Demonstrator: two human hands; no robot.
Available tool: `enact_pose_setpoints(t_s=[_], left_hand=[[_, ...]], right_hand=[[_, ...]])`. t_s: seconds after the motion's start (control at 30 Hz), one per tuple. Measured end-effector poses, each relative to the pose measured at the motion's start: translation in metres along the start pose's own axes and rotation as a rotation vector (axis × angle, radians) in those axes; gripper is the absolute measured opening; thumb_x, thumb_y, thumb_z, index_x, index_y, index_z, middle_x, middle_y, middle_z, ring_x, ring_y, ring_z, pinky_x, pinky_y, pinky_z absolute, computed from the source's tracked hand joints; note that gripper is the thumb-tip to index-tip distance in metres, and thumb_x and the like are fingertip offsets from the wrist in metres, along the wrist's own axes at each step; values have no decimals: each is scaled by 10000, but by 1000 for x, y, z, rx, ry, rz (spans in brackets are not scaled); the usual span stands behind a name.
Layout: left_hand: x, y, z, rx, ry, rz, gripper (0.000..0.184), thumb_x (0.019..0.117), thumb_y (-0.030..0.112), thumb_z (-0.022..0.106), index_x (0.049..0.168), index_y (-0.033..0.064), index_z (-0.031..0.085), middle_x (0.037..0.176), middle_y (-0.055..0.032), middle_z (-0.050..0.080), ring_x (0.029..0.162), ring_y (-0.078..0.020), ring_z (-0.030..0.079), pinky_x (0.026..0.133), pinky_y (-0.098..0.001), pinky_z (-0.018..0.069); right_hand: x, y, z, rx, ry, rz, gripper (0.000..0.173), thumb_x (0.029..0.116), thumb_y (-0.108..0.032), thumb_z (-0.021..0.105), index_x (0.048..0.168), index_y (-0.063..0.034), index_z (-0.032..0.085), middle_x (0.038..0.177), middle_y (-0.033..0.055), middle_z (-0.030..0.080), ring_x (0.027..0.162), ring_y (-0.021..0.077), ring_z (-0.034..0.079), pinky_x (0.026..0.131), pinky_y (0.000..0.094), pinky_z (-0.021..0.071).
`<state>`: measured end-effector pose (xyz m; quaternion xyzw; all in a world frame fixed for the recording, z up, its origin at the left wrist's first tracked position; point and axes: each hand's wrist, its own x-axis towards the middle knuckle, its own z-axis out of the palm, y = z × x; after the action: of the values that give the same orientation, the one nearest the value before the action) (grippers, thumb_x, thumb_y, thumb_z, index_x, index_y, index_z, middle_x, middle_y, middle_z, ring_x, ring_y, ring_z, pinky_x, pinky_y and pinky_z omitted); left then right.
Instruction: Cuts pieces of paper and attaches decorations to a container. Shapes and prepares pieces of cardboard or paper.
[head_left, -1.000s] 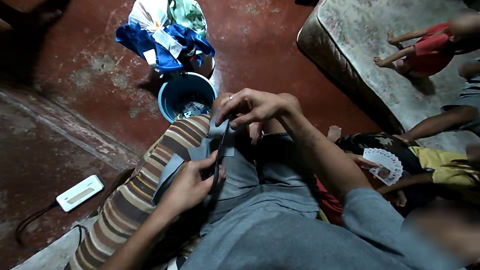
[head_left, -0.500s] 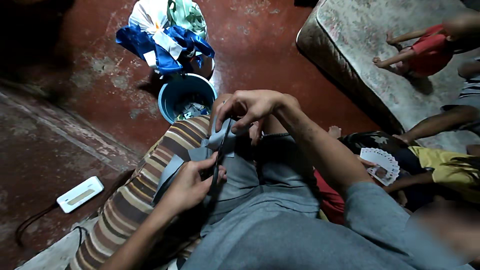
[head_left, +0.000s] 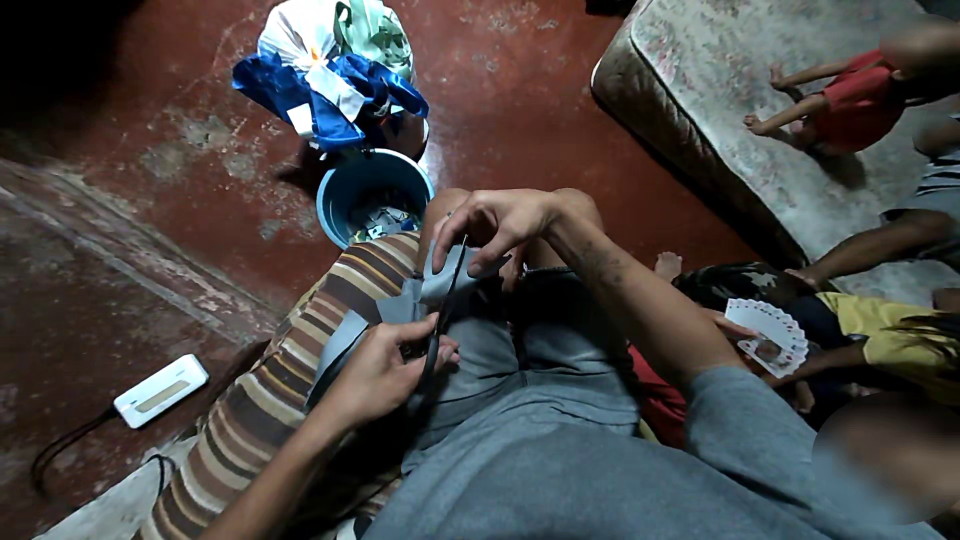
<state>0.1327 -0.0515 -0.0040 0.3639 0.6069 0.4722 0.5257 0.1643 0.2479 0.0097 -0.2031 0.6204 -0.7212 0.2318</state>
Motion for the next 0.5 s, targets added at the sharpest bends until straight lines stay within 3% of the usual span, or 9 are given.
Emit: enact_pose_setpoints(t_s=[0.23, 0.4, 0.5], left_hand=[[-1, 4, 4, -35, -6, -17, 391, 975, 173, 690, 1333, 23, 646, 1078, -17, 773, 985, -152, 748, 922, -328, 624], [0, 2, 7, -66, -17, 30, 363, 979, 145, 678, 1312, 3, 652, 1066, -32, 773, 984, -157, 748, 912, -325, 626], [0, 4, 7, -65, -24, 16, 366, 979, 165, 684, 1313, 19, 656, 1067, -22, 775, 982, -152, 749, 898, -312, 626]], right_hand=[[-4, 5, 2, 36, 2, 0, 379, 803, -75, 761, 1163, 29, 701, 1088, 70, 729, 854, 56, 673, 699, 223, 563], [-5, 10, 5, 18, 6, -15, 403, 816, -156, 771, 1180, 4, 705, 1150, 46, 710, 960, 53, 664, 775, 230, 568], [-8, 9, 7, 60, 16, 8, 418, 798, -112, 765, 1190, 17, 697, 1155, 73, 709, 906, 60, 670, 711, 224, 567]])
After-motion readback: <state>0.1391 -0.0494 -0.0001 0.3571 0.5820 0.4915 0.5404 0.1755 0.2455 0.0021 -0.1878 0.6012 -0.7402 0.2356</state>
